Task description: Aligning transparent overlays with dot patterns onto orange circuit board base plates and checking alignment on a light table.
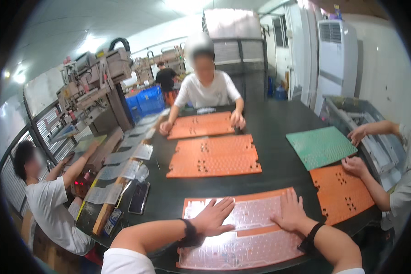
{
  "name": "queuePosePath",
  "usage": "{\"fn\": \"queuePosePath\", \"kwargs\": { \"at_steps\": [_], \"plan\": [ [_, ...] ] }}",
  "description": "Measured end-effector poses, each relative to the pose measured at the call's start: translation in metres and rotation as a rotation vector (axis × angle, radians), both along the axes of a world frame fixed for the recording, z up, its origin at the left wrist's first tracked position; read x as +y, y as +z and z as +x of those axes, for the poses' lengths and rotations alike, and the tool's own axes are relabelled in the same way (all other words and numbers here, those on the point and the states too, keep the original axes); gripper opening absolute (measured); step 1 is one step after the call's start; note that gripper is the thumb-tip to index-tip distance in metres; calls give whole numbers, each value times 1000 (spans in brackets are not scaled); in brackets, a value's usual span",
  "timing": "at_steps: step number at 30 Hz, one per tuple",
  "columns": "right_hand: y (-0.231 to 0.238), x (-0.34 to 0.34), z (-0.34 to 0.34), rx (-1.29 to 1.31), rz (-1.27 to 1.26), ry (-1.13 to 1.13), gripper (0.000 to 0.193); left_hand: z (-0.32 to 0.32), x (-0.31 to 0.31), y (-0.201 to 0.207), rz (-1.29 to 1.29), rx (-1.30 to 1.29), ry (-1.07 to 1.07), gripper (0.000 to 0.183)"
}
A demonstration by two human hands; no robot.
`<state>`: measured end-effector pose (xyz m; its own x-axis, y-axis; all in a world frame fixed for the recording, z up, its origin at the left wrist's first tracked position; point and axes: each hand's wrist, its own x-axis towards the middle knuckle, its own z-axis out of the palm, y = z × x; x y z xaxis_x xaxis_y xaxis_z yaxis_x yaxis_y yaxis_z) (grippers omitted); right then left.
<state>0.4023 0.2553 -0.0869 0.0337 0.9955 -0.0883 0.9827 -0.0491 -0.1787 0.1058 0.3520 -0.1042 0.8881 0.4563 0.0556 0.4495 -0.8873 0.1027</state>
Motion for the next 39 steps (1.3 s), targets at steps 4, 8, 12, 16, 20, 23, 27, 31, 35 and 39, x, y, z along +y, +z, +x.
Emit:
{"fn": "queuePosePath", "kwargs": {
  "at_steps": [4,8,12,16,20,23,27,31,35,39],
  "plan": [
    [-7,-4,14,71,-75,-13,93,-55,-2,1,85,31,147,82],
    [1,-2,5,52,367,-259,61,-79,-1,10,132,62,437,73],
    [-17,-34,-43,303,232,75,62,-32,-92,40,-151,65,130,76],
    [-6,-85,-66,147,148,397,70,-16,-150,11,-72,-28,13,86],
    [-12,-94,-30,-24,109,-25,78,19,-178,0,-110,19,279,92],
    [-24,-97,-22,-39,153,-13,79,89,-187,0,-196,-170,213,94],
    [-24,-102,-16,-16,149,7,80,129,-164,-7,-108,-275,212,93],
    [-19,-101,-17,-54,118,-40,87,86,-154,-5,-168,-196,228,92],
    [-14,-102,-15,-83,109,-26,90,24,-148,2,-113,-218,347,95],
    [-20,-99,-1,-107,111,1,93,-36,-139,-1,-46,-193,420,94]
  ]
}}
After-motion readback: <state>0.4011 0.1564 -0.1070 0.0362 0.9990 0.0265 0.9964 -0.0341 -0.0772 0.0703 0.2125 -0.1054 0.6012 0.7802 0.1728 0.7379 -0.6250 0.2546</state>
